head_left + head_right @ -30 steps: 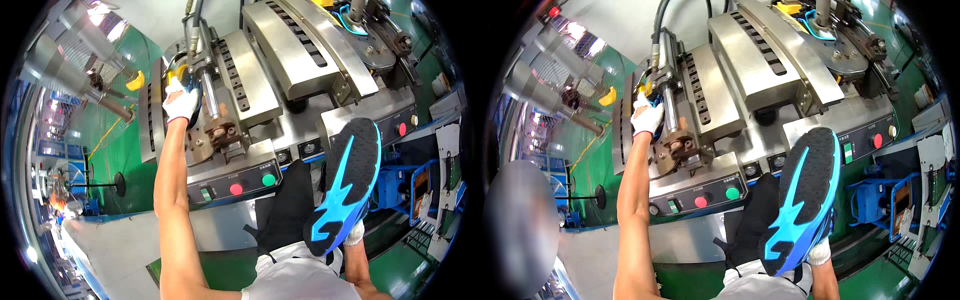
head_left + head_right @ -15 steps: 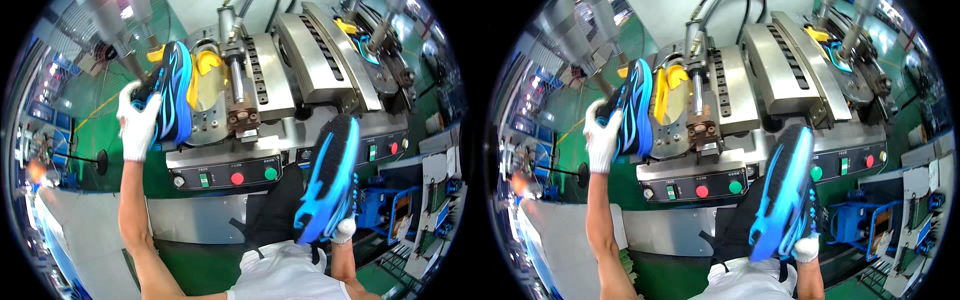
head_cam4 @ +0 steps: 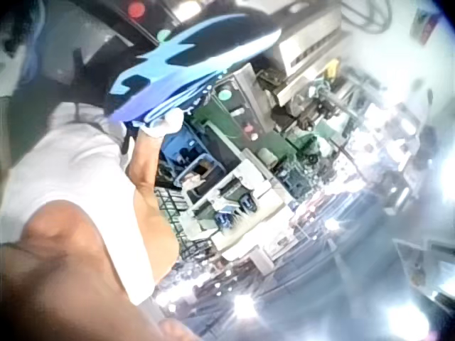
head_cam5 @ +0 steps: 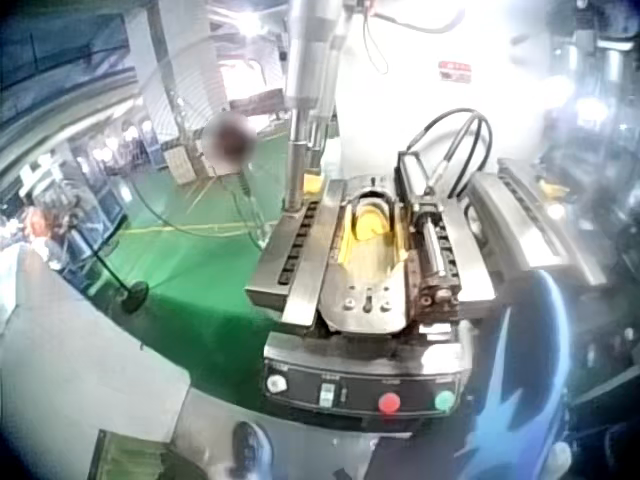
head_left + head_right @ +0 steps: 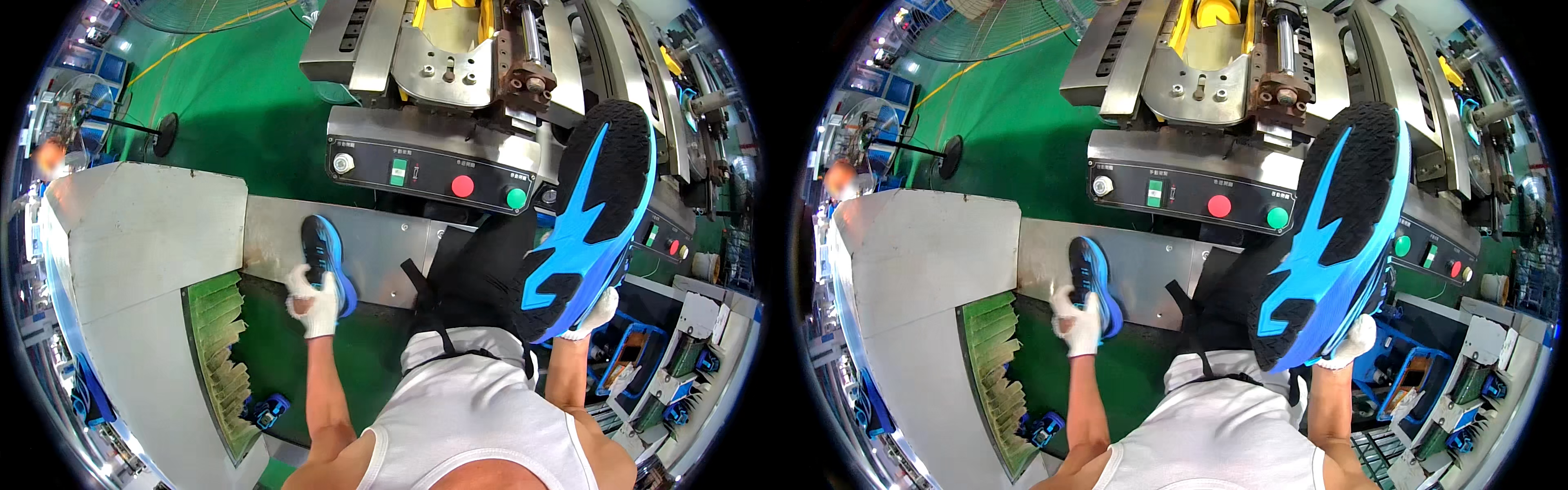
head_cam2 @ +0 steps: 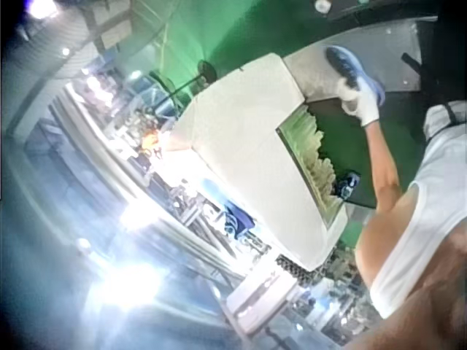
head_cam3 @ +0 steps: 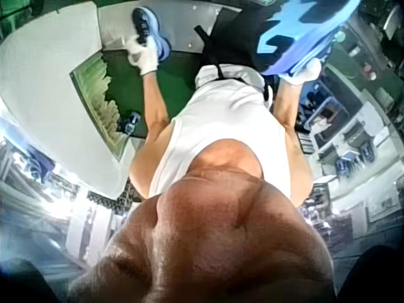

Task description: The person repeatedly picks up blue and black shoe components, places them into a machine fixture, presses a button to activate the machine, and then removes the processed components. The person handles the shoe parts one at a time in a continuous loop throughout the video.

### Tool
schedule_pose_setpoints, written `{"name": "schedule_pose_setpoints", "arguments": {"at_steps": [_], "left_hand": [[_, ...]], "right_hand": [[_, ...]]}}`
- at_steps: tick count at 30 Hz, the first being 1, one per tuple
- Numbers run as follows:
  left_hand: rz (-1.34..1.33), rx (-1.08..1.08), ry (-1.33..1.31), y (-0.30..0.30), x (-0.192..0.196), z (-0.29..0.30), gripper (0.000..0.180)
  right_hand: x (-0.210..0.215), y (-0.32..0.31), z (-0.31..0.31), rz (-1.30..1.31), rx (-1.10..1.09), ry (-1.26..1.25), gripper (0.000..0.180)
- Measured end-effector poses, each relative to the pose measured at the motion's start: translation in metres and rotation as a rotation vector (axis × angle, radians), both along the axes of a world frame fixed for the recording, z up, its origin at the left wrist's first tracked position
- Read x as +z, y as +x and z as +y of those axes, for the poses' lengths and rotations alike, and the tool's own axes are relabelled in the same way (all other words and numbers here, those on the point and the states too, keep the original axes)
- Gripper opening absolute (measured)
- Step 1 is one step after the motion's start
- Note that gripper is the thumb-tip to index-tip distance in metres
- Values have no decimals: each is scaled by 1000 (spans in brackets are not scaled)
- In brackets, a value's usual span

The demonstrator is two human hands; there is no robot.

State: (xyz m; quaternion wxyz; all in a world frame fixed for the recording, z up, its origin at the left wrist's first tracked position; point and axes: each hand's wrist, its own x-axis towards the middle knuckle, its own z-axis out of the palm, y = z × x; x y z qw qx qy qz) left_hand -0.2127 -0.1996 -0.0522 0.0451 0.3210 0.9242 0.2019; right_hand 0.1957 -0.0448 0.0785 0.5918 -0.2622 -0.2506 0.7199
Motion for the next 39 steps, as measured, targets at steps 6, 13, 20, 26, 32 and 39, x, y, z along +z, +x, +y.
{"name": "schedule_pose_setpoints", "arguments": {"at_steps": [6, 13, 20, 26, 32, 39], "left_hand": [[1, -346, -161, 2, 43, 39, 71], [71, -905, 539, 35, 198, 306, 45], [574, -928, 65, 15, 156, 610, 48], [497, -826, -46, -24, 76, 719, 43], [317, -1022, 266, -28, 32, 773, 33], [69, -891, 238, -34, 16, 782, 51]], "right_hand": [[-11, 23, -4, -48, -200, -190, 63], [17, 43, 23, -37, -88, -15, 119], [-21, 120, 29, -107, -389, -222, 109], [-48, 136, 47, -143, -482, -498, 97], [-67, 129, 34, -161, -532, -614, 85], [-68, 120, 43, -182, -482, -627, 71]]}}
